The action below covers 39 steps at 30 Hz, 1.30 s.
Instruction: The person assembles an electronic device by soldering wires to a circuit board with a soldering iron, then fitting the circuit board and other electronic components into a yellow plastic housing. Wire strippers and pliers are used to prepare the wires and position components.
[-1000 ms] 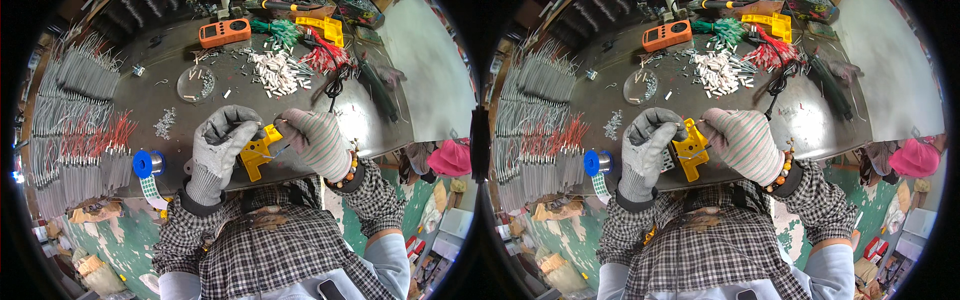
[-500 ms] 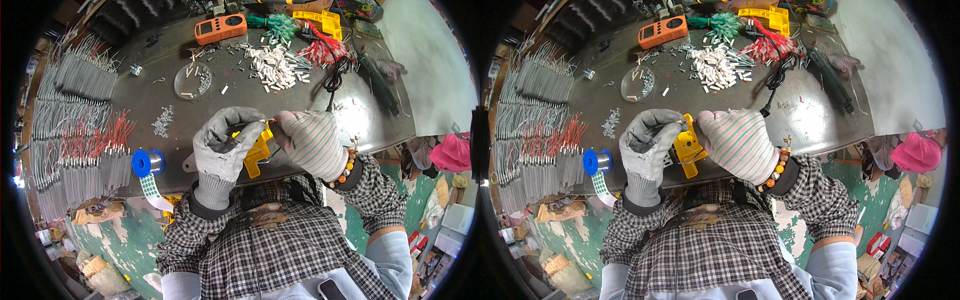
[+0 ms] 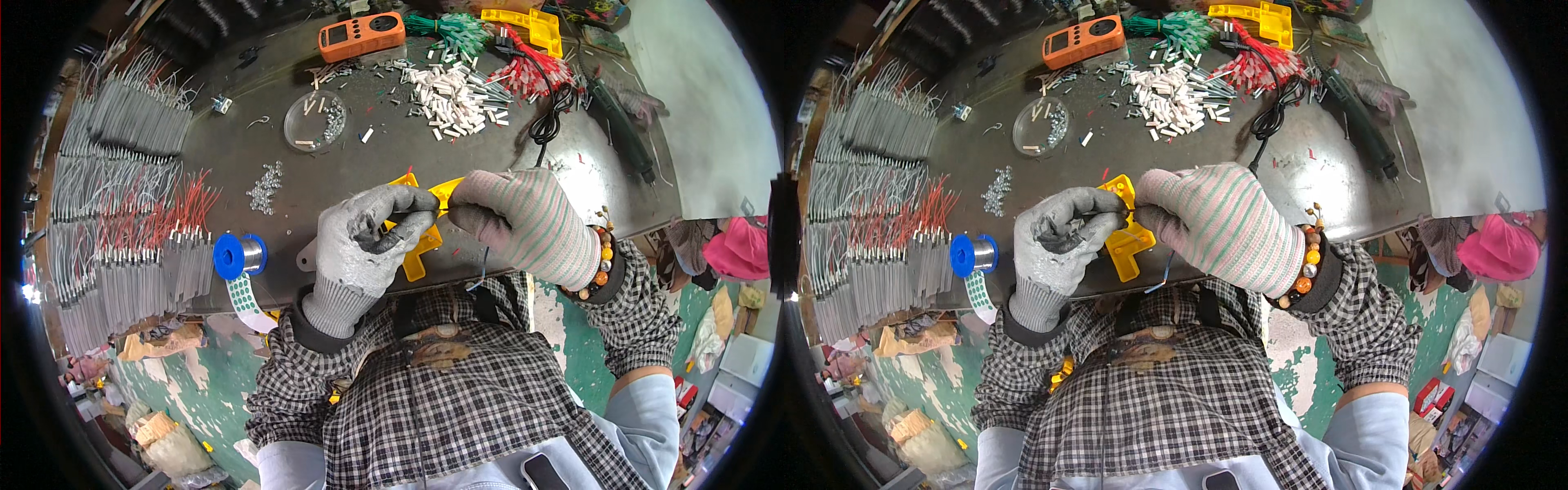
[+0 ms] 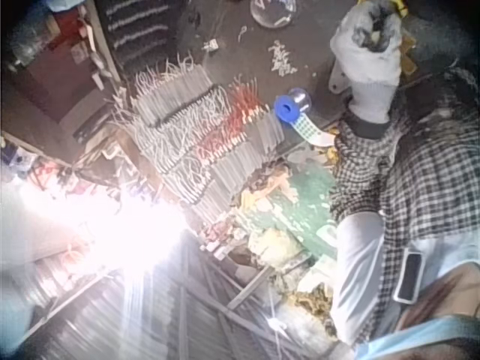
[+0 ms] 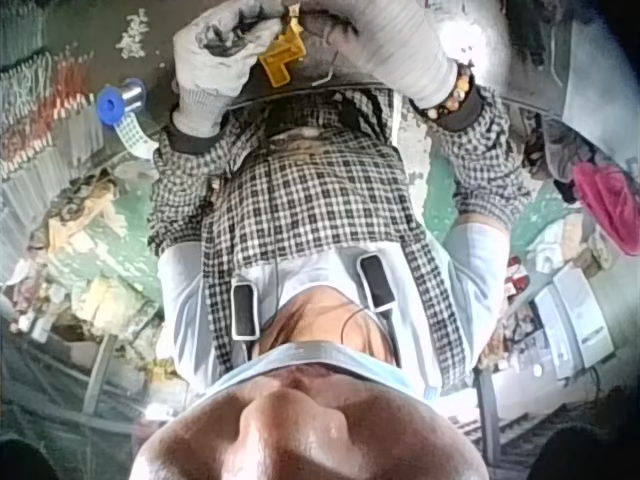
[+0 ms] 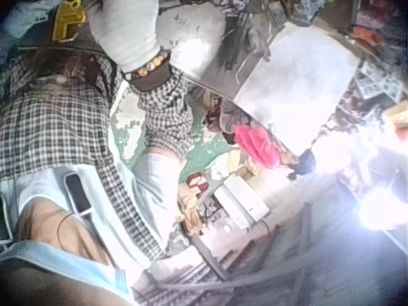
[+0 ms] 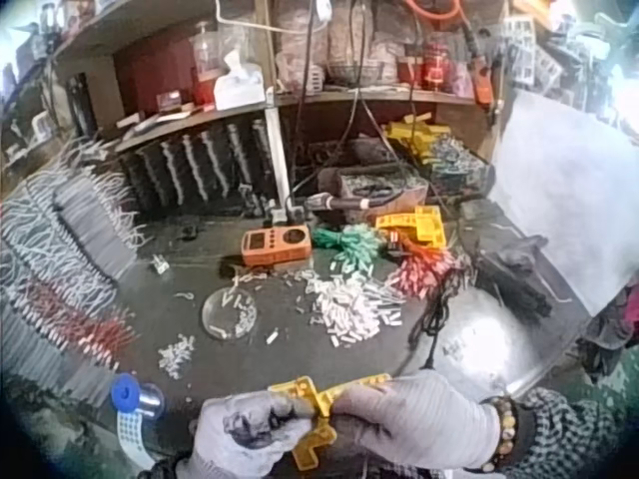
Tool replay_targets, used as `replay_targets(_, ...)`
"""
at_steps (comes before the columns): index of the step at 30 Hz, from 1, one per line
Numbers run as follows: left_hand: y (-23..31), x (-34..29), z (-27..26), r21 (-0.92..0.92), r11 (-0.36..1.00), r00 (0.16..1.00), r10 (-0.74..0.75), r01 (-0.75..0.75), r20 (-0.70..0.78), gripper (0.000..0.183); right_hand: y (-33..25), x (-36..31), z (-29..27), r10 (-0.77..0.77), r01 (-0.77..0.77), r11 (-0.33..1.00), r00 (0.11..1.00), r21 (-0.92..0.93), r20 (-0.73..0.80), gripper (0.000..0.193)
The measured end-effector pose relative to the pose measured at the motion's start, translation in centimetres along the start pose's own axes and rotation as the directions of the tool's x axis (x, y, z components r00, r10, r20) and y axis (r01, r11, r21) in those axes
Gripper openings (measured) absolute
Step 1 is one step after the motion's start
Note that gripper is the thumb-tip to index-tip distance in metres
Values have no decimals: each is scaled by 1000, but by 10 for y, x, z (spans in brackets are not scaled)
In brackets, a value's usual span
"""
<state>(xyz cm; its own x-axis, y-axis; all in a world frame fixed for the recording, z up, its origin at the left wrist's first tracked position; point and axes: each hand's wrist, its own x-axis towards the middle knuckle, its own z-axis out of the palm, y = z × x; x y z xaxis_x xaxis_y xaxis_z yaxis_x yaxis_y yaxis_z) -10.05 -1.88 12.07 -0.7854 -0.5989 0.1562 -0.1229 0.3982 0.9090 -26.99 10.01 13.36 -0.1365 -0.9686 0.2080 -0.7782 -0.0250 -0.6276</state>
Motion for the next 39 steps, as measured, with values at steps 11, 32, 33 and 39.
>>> replay_targets(11, 3, -5, 5, -341, 922, 983, -173, 183, 62, 17, 1, -6, 1, -90, 90, 995, 996, -36, 14, 17)
replay_targets(32, 10, -4, 11, -10, 999, 960, 45, -44, 276, 7, 5, -22, -3, 136, -179, 930, 979, 320, 152, 64)
replay_targets(33, 7, -5, 12, -88, 995, 961, -13, 39, 277, 7, 6, -22, -2, 133, -177, 930, 979, 321, 153, 64)
replay_targets(39, 7, -4, 11, -47, 998, 959, -30, 45, 281, 11, 12, -27, -8, 128, -154, 974, 980, 168, 153, 61)
